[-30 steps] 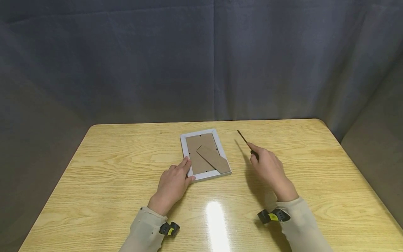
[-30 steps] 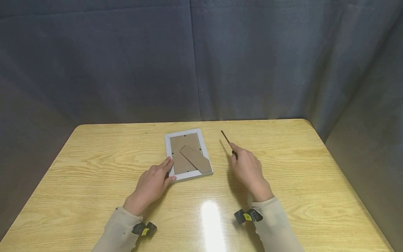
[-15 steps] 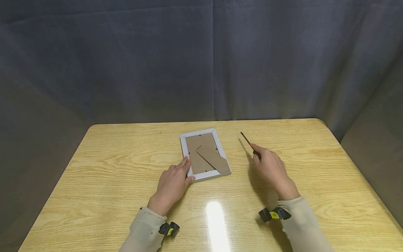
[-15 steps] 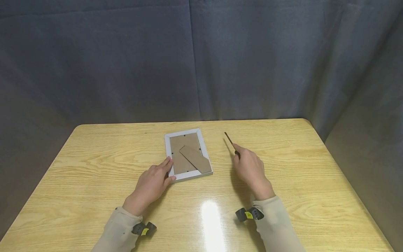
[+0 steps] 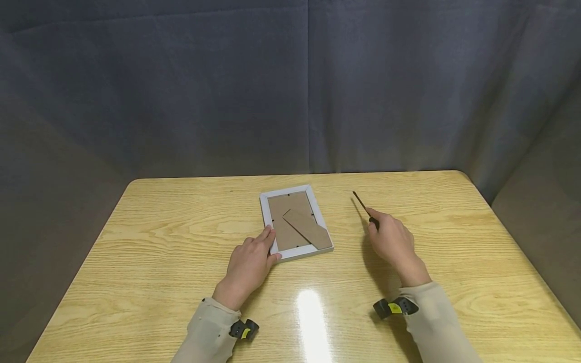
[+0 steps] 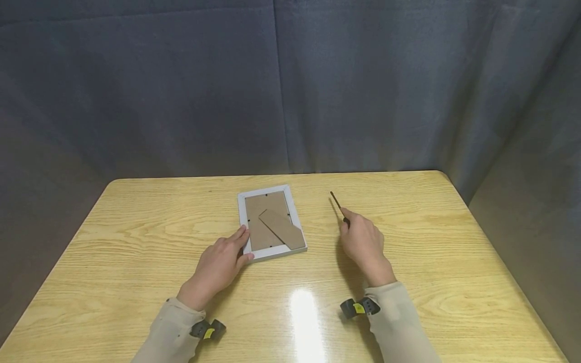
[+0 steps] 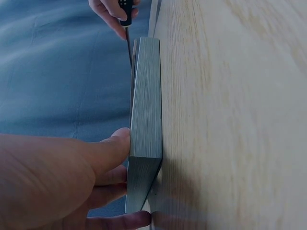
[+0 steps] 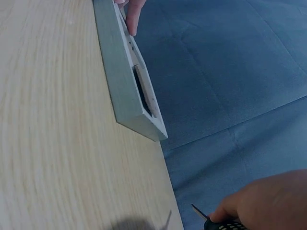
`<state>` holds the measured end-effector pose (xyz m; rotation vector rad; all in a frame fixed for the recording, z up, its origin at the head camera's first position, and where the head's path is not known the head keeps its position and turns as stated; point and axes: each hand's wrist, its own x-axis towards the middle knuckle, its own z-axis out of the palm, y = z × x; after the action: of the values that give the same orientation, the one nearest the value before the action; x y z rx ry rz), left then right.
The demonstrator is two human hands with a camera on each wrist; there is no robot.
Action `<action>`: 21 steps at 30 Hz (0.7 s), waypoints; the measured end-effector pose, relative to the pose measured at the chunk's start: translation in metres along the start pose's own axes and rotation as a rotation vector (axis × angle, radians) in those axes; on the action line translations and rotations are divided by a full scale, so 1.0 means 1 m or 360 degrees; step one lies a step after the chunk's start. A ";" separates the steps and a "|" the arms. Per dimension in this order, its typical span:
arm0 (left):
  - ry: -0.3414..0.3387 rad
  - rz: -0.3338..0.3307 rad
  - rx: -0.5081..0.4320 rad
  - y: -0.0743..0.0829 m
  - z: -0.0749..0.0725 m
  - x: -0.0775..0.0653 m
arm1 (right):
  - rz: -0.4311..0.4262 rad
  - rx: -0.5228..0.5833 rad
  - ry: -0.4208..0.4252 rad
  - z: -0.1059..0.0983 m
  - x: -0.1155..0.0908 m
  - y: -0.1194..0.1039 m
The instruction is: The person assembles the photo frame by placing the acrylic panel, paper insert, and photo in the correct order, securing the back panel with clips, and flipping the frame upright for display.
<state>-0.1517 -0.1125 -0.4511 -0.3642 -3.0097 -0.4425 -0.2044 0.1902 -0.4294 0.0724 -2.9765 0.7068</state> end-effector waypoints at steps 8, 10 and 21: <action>0.0006 0.0001 -0.0011 0.001 0.000 0.000 | 0.0020 -0.0026 -0.0039 0.004 0.001 0.004; 0.0003 -0.0001 -0.0010 0.001 0.000 0.000 | 0.0027 -0.0040 -0.0055 0.005 0.001 0.005; -0.0006 0.0004 -0.0005 0.001 -0.001 -0.001 | 0.0043 -0.0050 -0.0122 0.009 0.003 0.010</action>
<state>-0.1509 -0.1121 -0.4497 -0.3697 -3.0123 -0.4471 -0.2085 0.1950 -0.4413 0.0586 -3.0663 0.6752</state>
